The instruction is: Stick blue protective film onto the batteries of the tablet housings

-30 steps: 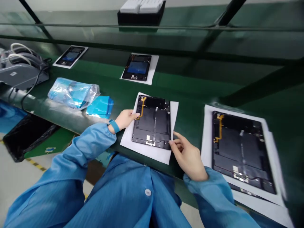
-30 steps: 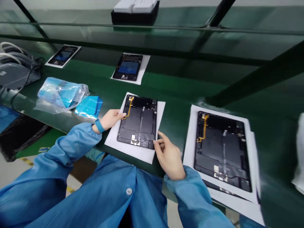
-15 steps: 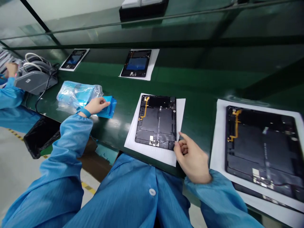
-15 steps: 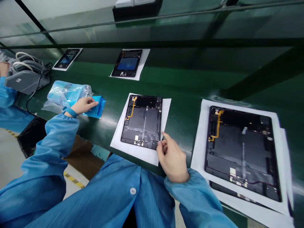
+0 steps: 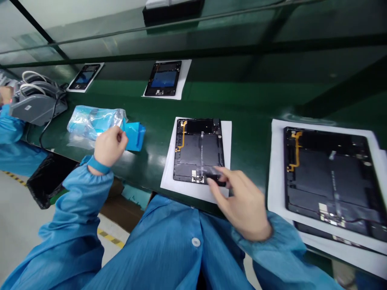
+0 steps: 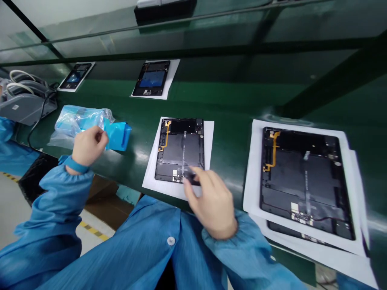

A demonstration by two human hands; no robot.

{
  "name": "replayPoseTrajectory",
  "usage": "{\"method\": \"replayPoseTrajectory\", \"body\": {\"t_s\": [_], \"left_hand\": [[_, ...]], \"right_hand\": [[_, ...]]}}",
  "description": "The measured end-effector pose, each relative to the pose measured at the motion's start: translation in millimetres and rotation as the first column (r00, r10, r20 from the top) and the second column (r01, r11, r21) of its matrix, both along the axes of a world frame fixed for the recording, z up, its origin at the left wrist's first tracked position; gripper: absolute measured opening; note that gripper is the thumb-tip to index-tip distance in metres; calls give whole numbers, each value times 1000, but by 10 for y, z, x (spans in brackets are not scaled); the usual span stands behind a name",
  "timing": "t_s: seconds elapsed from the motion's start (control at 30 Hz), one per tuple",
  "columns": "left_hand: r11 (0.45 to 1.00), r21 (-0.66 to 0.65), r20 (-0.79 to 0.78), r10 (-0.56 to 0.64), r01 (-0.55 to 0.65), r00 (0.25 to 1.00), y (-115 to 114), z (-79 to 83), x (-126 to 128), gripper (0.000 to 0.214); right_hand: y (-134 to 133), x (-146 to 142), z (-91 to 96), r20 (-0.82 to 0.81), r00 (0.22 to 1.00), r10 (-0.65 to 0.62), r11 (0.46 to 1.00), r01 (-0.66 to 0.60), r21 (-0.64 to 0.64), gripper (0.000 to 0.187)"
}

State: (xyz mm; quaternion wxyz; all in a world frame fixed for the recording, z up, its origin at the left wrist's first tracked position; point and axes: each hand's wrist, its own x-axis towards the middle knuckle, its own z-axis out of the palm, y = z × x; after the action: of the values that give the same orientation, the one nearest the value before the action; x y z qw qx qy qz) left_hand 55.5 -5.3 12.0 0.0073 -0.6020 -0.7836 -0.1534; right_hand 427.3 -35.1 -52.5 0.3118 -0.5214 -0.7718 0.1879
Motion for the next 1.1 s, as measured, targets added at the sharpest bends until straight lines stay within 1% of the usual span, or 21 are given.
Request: {"method": "replayPoseTrajectory", "body": {"t_s": [0.03, 0.07, 0.1, 0.17, 0.23, 0.3, 0.37, 0.53, 0.6, 0.63, 0.7, 0.77, 0.8, 0.83, 0.87, 0.9, 0.93, 0.97, 1.0, 1.03, 1.1], "left_hand": [[997, 64, -19, -44, 45, 999, -91, 36, 138, 20], [991, 90, 16, -105, 103, 994, -167, 62, 280, 22], [982, 87, 95, -177, 169, 980, -226, 75, 417, 23], [949, 61, 298, -312, 308, 902, -287, 68, 651, 25], [892, 53, 459, -420, 448, 783, -293, 33, 806, 25], [824, 81, 536, -510, 561, 672, -277, -12, 878, 24], [773, 124, 550, -575, 622, 606, -261, -59, 895, 23], [704, 189, 471, -677, 684, 566, -223, -154, 863, 21], [687, 217, 402, -711, 694, 577, -188, -157, 798, 19], [690, 232, 355, -717, 686, 601, -164, -145, 738, 19], [725, 257, 248, -689, 640, 681, -107, -96, 554, 19], [780, 284, 171, -613, 557, 771, -46, -25, 296, 20], [803, 300, 150, -573, 515, 806, -18, 13, 153, 22], [821, 313, 140, -537, 477, 832, 10, 49, 10, 24], [834, 325, 133, -508, 447, 851, 36, 84, -127, 27], [842, 341, 129, -483, 419, 866, 60, 115, -251, 29], [846, 356, 128, -464, 396, 877, 84, 143, -357, 31], [845, 380, 130, -451, 376, 883, 106, 168, -444, 33], [840, 408, 134, -442, 357, 887, 126, 191, -511, 35], [834, 433, 140, -437, 342, 888, 142, 212, -557, 37], [811, 478, 140, -450, 337, 882, 154, 254, -600, 41]], "right_hand": [[-10, -136, 78, -109, 992, 65, 995, -73, -73, 30], [-12, -289, 139, -216, 970, 115, 978, -148, -146, 31], [-6, -447, 179, -304, 942, 139, 953, -211, -218, 35], [21, -735, 203, -410, 902, 136, 902, -284, -325, 45], [51, -924, 180, -458, 883, 104, 872, -302, -385, 53], [70, -988, 153, -502, 863, 66, 863, -302, -405, 52], [74, -963, 147, -541, 840, 36, 866, -297, -403, 44], [70, -855, 164, -551, 833, 50, 905, -271, -328, 14], [89, -822, 132, -515, 856, 34, 940, -202, -273, 11], [103, -794, 108, -493, 870, 0, 959, -139, -245, 11], [125, -704, 64, -478, 870, -124, 979, 28, -204, 12], [119, -587, 53, -510, 820, -261, 962, 174, -212, 15], [97, -535, 67, -537, 785, -310, 948, 213, -235, 16], [58, -498, 93, -565, 751, -340, 937, 221, -270, 17], [1, -484, 126, -595, 723, -351, 930, 194, -314, 17], [-74, -500, 161, -624, 702, -344, 921, 123, -370, 18], [-166, -549, 190, -653, 684, -326, 900, 13, -436, 18], [-272, -632, 206, -683, 663, -307, 854, -126, -505, 20], [-388, -745, 202, -710, 644, -284, 771, -286, -568, 21], [-507, -883, 176, -730, 626, -273, 659, -431, -616, 22], [-733, -1203, 50, -731, 630, -263, 385, -626, -678, 20]]}}
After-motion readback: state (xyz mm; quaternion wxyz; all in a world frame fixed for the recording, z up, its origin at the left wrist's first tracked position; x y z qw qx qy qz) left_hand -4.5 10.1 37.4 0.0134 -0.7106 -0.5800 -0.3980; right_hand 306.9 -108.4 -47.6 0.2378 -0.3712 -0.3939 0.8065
